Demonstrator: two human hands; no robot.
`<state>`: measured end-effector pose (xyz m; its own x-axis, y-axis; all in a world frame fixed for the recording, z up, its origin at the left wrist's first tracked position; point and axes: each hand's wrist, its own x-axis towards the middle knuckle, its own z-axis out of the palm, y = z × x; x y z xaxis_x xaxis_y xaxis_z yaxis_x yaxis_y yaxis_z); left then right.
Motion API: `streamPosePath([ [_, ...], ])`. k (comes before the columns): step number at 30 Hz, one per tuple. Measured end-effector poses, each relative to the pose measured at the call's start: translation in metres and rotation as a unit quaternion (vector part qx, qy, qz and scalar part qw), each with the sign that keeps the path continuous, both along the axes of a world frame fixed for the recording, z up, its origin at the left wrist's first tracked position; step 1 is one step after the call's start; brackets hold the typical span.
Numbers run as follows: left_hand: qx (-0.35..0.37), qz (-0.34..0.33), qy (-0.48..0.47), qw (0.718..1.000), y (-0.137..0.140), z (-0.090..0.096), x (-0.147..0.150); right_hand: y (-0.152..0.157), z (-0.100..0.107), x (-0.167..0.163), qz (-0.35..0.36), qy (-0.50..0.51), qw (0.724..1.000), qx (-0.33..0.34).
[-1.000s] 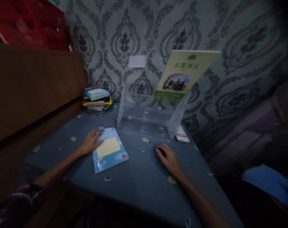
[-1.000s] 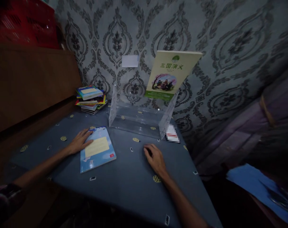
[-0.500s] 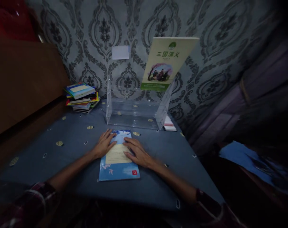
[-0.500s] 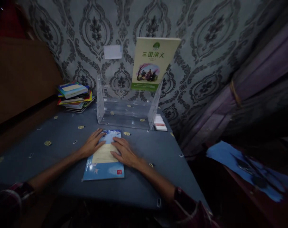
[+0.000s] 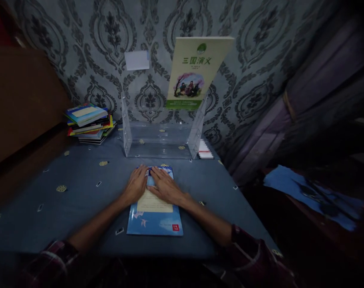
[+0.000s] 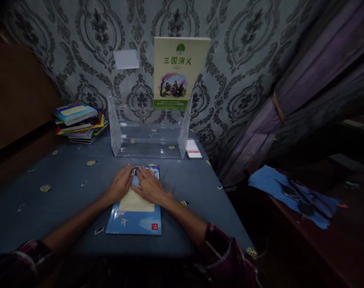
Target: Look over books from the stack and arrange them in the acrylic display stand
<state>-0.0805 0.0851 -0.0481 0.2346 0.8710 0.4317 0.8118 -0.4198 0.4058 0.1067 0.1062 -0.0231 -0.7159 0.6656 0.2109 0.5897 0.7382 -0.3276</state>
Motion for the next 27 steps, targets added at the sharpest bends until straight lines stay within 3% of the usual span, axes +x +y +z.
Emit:
streamPosePath([
  [7, -0.024, 0.022, 0.024, 0.999, -0.003, 0.008, 0.000, -0.004, -0.006, 0.027, -0.084, -0.013, 0.996, -0.007],
  [13, -0.017, 0.029, 0.026, 0.999, -0.003, 0.009, 0.000, -0.010, 0.003, 0.027, -0.142, -0.039, 0.989, -0.032],
  [27, -0.043, 0.035, -0.017, 0.998, 0.009, 0.016, -0.019, 0.000, 0.001, 0.034, -0.139, -0.007, 0.990, -0.031],
])
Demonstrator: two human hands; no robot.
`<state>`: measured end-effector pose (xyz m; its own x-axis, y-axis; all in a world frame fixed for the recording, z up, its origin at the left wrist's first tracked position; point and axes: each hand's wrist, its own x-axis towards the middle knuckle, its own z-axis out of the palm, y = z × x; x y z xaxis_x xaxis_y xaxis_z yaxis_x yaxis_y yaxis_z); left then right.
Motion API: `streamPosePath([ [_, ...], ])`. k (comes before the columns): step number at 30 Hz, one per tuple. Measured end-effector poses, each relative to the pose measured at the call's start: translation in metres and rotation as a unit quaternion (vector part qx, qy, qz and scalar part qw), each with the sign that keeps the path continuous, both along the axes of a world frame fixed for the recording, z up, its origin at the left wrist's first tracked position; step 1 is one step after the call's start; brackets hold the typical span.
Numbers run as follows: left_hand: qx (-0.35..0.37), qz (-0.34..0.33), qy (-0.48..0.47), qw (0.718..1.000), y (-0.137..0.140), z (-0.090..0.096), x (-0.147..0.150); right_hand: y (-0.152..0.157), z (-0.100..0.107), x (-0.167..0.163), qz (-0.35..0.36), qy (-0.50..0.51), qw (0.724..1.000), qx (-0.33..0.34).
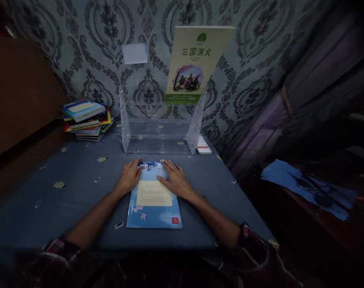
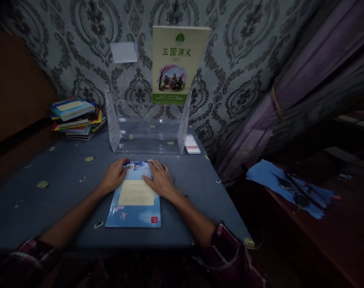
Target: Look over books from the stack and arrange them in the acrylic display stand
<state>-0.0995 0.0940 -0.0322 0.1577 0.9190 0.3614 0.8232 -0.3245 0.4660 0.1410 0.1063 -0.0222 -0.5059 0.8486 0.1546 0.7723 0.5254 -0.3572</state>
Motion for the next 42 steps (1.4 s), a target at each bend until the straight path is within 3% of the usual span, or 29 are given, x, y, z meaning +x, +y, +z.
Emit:
streamPosePath([
  [19, 0.011, -0.022, 0.005, 1.000, 0.006, -0.001, -0.009, 0.011, -0.004, 0.010, -0.005, 0.047, 0.999, 0.003],
  [23, 0.013, -0.025, 0.003, 1.000, 0.007, -0.003, -0.010, 0.014, -0.013, 0.033, -0.063, 0.011, 0.998, 0.030],
  [27, 0.020, -0.033, 0.002, 0.999, 0.009, -0.005, -0.013, 0.016, -0.020, 0.075, -0.142, -0.033, 0.988, 0.054],
  [33, 0.015, -0.040, 0.001, 0.999, 0.009, -0.004, -0.015, 0.010, -0.022, 0.132, -0.274, -0.077, 0.958, 0.031],
  [42, 0.010, -0.025, 0.026, 0.999, 0.007, 0.000, -0.014, 0.004, -0.017, 0.132, -0.301, -0.083, 0.949, 0.038],
])
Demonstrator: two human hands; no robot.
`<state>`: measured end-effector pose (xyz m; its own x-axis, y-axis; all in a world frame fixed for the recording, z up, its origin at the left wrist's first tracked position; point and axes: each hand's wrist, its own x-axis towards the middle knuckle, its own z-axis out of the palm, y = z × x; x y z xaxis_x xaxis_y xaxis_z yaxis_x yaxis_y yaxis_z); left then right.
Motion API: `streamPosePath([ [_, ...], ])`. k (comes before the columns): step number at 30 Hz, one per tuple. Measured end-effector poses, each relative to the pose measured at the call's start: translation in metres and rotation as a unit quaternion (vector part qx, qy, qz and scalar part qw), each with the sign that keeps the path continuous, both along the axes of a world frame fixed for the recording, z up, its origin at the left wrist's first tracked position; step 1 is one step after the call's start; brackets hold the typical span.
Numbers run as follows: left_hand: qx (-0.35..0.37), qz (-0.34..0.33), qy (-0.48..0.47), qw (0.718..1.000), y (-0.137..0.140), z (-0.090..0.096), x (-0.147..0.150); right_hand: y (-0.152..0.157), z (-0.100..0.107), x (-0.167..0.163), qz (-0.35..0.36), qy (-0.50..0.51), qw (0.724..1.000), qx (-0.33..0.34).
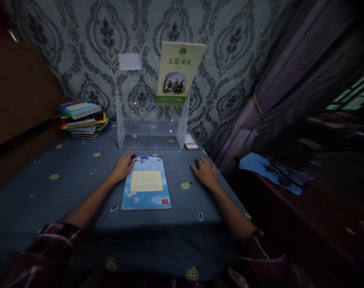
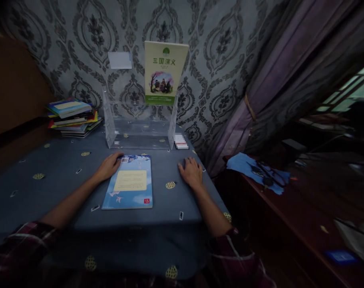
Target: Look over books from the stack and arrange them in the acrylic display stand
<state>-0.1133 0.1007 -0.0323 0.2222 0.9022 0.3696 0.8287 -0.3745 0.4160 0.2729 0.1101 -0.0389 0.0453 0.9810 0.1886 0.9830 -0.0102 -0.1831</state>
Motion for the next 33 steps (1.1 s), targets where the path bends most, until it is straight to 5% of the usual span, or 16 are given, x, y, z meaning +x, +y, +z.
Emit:
streamPosePath([
  [8, -0.019, 0.011, 0.033, 0.999, -0.002, 0.004, 0.002, -0.002, 0.001, -0.002, 0.009, 0.001, 1.000, 0.003],
  [15, -0.042, 0.102, 0.072, 0.991, -0.005, 0.008, -0.013, -0.006, 0.003, -0.003, 0.043, 0.023, 0.999, 0.021],
  [23, -0.049, 0.222, 0.095, 0.969, -0.010, 0.014, -0.066, -0.014, 0.010, -0.026, 0.223, 0.068, 0.971, 0.048],
  [27, -0.012, 0.194, 0.087, 0.977, -0.015, 0.015, -0.057, -0.030, 0.006, -0.054, 0.361, 0.109, 0.925, 0.042],
  [33, 0.054, 0.027, 0.046, 0.997, -0.016, 0.012, -0.012, -0.036, 0.009, -0.089, 0.418, 0.122, 0.900, 0.028],
])
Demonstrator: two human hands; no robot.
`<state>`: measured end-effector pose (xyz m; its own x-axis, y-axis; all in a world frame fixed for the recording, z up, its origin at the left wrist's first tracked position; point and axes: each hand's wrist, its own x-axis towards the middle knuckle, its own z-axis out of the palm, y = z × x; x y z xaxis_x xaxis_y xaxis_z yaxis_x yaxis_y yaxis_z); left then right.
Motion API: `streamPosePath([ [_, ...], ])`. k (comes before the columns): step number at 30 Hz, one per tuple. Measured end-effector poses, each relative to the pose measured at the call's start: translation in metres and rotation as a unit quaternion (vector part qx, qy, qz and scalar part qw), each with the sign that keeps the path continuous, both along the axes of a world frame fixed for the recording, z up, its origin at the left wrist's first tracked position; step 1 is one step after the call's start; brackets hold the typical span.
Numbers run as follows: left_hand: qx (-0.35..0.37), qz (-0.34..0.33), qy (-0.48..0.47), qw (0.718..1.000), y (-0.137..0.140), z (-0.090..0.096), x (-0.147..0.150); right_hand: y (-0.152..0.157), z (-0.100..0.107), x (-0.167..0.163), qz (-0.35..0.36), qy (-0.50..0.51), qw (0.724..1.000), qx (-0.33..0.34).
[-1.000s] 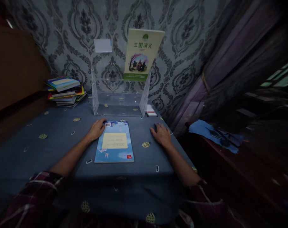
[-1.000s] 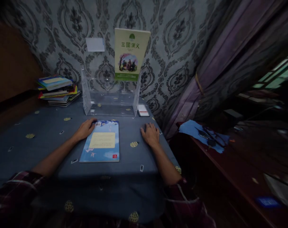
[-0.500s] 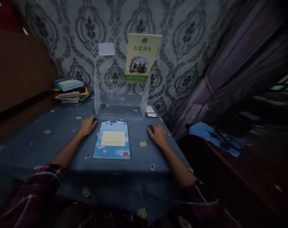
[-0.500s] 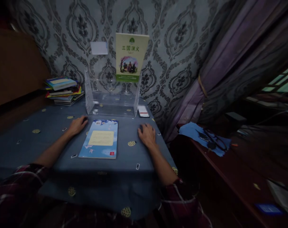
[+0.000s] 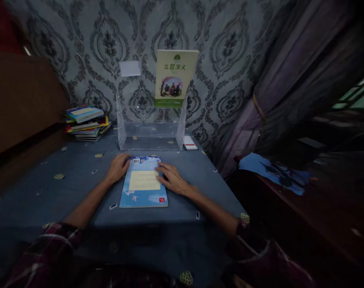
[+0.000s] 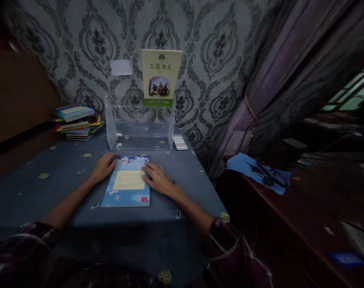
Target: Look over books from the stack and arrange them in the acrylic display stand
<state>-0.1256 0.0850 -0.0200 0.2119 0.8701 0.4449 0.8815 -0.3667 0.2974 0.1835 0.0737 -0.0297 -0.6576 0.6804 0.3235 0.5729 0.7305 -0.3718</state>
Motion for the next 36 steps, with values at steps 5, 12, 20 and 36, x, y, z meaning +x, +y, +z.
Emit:
streamPosePath([
  [5, 0.017, -0.114, -0.033, 0.993, -0.003, -0.009, 0.018, 0.015, 0.000, -0.020, -0.026, -0.002, 1.000, -0.017],
  [12, -0.004, -0.127, -0.023, 0.992, -0.003, -0.010, 0.014, 0.031, 0.004, -0.030, -0.032, -0.029, 0.998, -0.034],
  [20, -0.032, -0.097, -0.009, 0.995, -0.006, -0.009, 0.018, 0.034, -0.002, -0.024, -0.042, 0.000, 0.998, -0.035],
  [36, -0.017, 0.022, -0.090, 0.996, -0.019, -0.012, 0.029, 0.027, 0.025, -0.090, 0.058, -0.074, 0.995, -0.030],
])
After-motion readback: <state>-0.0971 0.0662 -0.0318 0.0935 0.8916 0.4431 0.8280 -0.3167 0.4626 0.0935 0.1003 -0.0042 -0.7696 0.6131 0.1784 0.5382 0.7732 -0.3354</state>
